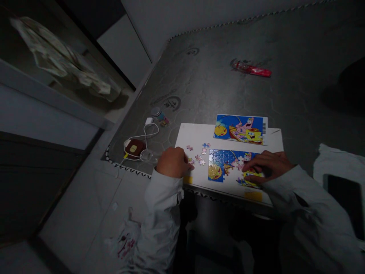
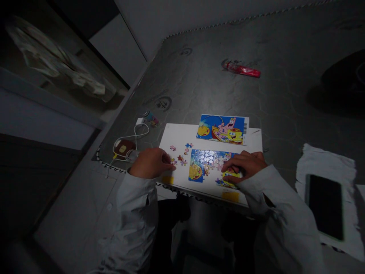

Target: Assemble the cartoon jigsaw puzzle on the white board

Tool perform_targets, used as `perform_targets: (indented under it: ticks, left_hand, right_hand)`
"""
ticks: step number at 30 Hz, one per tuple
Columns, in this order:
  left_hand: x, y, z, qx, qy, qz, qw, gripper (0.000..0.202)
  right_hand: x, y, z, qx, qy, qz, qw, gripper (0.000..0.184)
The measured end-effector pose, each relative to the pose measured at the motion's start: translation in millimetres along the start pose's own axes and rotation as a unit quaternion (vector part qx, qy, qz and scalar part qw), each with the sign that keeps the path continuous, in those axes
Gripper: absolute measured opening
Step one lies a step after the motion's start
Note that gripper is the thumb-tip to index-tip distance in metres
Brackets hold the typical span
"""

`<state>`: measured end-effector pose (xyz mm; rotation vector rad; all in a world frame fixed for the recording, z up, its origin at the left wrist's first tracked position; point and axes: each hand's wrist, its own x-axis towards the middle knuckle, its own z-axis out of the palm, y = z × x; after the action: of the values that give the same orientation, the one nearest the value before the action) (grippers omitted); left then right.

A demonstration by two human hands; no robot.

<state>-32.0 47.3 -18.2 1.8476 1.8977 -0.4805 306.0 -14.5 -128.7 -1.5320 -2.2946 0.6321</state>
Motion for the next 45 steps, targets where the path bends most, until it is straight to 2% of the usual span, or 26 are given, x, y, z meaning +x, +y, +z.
perform_targets:
  ticks: [6, 13, 20, 25, 30, 35, 41, 45]
  left_hand:
    - [-3, 4, 1.0, -0.02, -0.003, 0.026, 0.999, 0.012]
    - [-3, -6, -3.3, -0.043, 0.003, 0.055, 0.998, 0.011]
    - [-3, -16, -9.1, -0.032, -0.019, 0.025, 0.999, 0.012]
    - [-5, -16, -7.3, -0.031, 0.008, 0.014, 0.999, 0.013]
    - [-2, -4, -4.3, -0.07, 0.079, 0.071, 0.992, 0.016]
    - [12, 6, 4.7, -0.078, 0.065, 0.15, 0.983, 0.024]
    - [18, 5, 7.0, -0.052, 0.058, 0.147, 0.986, 0.013]
    - [18, 4, 8.6, -0.063, 0.069, 0.167, 0.981, 0.02]
  right_hand:
    - [3, -2, -2, -0.003, 0.002, -0.006, 1.0, 0.017]
    - [3, 0, -2, -0.02, 0.006, -0.013, 1.0, 0.017]
    - [3, 5, 1, -0.005, 0.006, -0.017, 1.0, 0.031]
    - [3, 6, 0, -0.001, 0.001, -0.01, 1.0, 0.031]
    - [3, 8, 0, -0.004, -0.005, -0.011, 1.0, 0.03]
    - [2, 6, 0, -0.01, -0.01, -0.01, 1.0, 0.023]
    - [3, 3, -1, 0.001, 0.001, -0.012, 1.0, 0.025]
    - [3, 2, -2, 0.006, 0.003, -0.019, 1.0, 0.024]
